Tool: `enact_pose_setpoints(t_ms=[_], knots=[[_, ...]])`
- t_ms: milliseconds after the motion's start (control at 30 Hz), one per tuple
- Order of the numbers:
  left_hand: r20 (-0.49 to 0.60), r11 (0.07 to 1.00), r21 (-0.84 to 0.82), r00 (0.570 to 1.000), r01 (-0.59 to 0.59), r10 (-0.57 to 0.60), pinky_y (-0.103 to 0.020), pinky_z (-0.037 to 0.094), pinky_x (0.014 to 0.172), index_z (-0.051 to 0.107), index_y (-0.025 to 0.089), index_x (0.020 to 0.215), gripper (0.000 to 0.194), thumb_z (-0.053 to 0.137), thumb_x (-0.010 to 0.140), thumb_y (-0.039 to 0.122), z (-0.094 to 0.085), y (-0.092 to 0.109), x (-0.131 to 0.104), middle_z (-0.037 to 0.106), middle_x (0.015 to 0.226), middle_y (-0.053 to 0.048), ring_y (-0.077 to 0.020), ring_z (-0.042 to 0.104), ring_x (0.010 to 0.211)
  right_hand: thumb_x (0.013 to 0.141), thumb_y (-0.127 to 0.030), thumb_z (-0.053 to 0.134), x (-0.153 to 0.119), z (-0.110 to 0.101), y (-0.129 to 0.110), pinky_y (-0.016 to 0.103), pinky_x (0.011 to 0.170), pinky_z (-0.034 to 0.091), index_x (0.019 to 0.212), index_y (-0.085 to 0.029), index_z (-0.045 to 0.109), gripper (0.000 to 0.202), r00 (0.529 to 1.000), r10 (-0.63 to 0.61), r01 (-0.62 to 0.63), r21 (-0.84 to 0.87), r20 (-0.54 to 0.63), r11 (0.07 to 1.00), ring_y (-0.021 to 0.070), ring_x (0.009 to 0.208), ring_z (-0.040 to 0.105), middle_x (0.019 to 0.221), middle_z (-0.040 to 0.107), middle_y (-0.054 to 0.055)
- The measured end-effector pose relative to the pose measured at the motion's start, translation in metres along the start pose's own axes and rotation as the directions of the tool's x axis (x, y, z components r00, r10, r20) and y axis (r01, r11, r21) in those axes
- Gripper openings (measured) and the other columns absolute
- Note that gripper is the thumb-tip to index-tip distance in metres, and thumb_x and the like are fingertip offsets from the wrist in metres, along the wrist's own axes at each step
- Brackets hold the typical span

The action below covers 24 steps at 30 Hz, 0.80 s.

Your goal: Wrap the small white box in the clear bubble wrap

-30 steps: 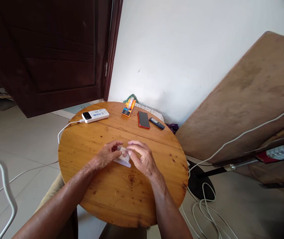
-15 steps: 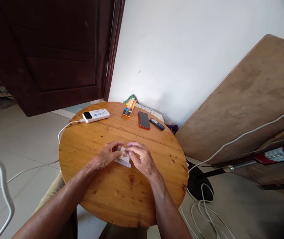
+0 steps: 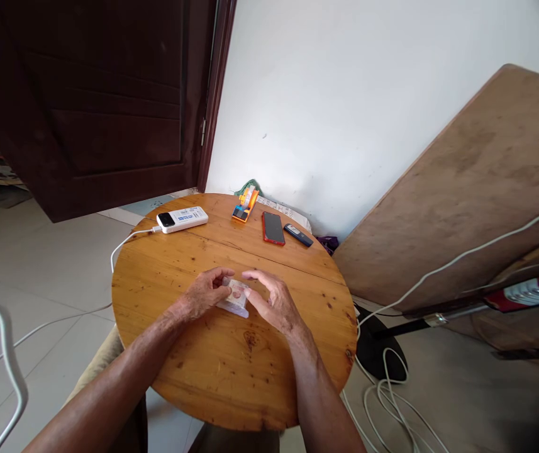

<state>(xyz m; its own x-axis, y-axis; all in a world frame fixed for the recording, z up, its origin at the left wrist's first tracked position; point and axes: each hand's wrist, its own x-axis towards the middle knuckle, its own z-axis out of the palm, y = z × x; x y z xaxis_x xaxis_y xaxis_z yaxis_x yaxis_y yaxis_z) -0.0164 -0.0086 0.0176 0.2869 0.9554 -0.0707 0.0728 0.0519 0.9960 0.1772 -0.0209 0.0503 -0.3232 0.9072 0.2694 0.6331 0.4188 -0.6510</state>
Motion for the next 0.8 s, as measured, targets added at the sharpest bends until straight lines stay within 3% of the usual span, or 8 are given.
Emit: enact_pose_setpoints(t_ms=[67,167,267,400,533,700,800], knots=[[-0.022,1.000,-0.002,1.000,0.010,-0.010,-0.027,0.045,0.070,0.062,0.013,0.110,0.051,0.064,0.063,0.033,0.001,0.000,0.000,0.064,0.086,-0.001,-0.0153,0.059,0.077,0.084,-0.022,0.057,0.000,-0.004,0.002,0.037,0.094,0.048,0.112,-0.023,0.065,0.030,0.999,0.051,-0.051,0.032,-0.007,0.998,0.0220,0.107,0.064,0.115,0.070,0.006],[-0.023,1.000,-0.009,1.000,0.016,-0.016,-0.027,0.045,0.070,0.062,0.014,0.109,0.051,0.064,0.062,0.033,0.000,0.000,0.000,0.063,0.083,0.000,-0.0150,0.058,0.076,0.082,-0.025,0.060,0.000,-0.008,0.004,0.038,0.090,0.051,0.122,-0.023,0.060,0.040,0.989,0.115,-0.120,0.045,0.097,0.992,0.0222,0.103,0.066,0.116,0.069,0.006],[0.006,1.000,-0.022,1.000,-0.001,0.001,-0.028,0.045,0.072,0.062,0.014,0.110,0.050,0.062,0.064,0.032,0.000,0.000,-0.001,0.065,0.088,-0.001,-0.0157,0.060,0.079,0.079,-0.026,0.067,-0.001,-0.007,0.004,0.041,0.093,0.050,0.128,-0.025,0.057,0.050,0.972,0.101,-0.110,0.032,0.211,0.993,0.0246,0.108,0.065,0.122,0.068,0.006],[0.020,0.998,-0.057,1.000,0.006,-0.005,-0.029,0.048,0.076,0.061,0.015,0.111,0.049,0.062,0.065,0.031,0.000,0.000,-0.001,0.068,0.093,-0.003,-0.0172,0.063,0.083,0.075,-0.029,0.073,-0.003,-0.003,0.002,0.043,0.099,0.047,0.134,-0.027,0.053,0.063,0.962,0.056,-0.068,0.034,0.267,0.997,0.0266,0.118,0.060,0.132,0.063,0.006],[0.030,0.997,-0.077,1.000,0.001,0.002,-0.029,0.049,0.075,0.062,0.015,0.111,0.047,0.063,0.066,0.030,0.000,0.000,-0.001,0.069,0.093,-0.003,-0.0175,0.064,0.082,0.072,-0.027,0.075,-0.002,0.001,0.001,0.044,0.099,0.046,0.136,-0.026,0.050,0.069,0.968,0.067,-0.061,-0.031,0.240,0.998,0.0279,0.119,0.059,0.132,0.063,0.008],[-0.003,0.998,-0.061,1.000,-0.030,0.030,-0.030,0.050,0.077,0.062,0.013,0.111,0.048,0.065,0.069,0.034,0.001,0.001,-0.002,0.069,0.098,-0.006,-0.0187,0.065,0.086,0.070,-0.025,0.075,-0.002,0.003,0.001,0.041,0.091,0.050,0.135,-0.025,0.051,0.069,0.987,0.068,-0.059,-0.062,0.144,0.996,0.0263,0.107,0.066,0.115,0.070,0.008],[-0.015,0.999,0.002,0.999,-0.050,0.050,-0.031,0.050,0.078,0.063,0.013,0.112,0.047,0.065,0.070,0.034,0.001,-0.002,0.000,0.070,0.097,-0.006,-0.0194,0.065,0.086,0.073,-0.025,0.074,-0.002,0.004,0.001,0.041,0.095,0.049,0.135,-0.027,0.051,0.066,0.990,0.037,-0.030,-0.056,0.136,0.998,0.0259,0.111,0.064,0.122,0.068,0.007]])
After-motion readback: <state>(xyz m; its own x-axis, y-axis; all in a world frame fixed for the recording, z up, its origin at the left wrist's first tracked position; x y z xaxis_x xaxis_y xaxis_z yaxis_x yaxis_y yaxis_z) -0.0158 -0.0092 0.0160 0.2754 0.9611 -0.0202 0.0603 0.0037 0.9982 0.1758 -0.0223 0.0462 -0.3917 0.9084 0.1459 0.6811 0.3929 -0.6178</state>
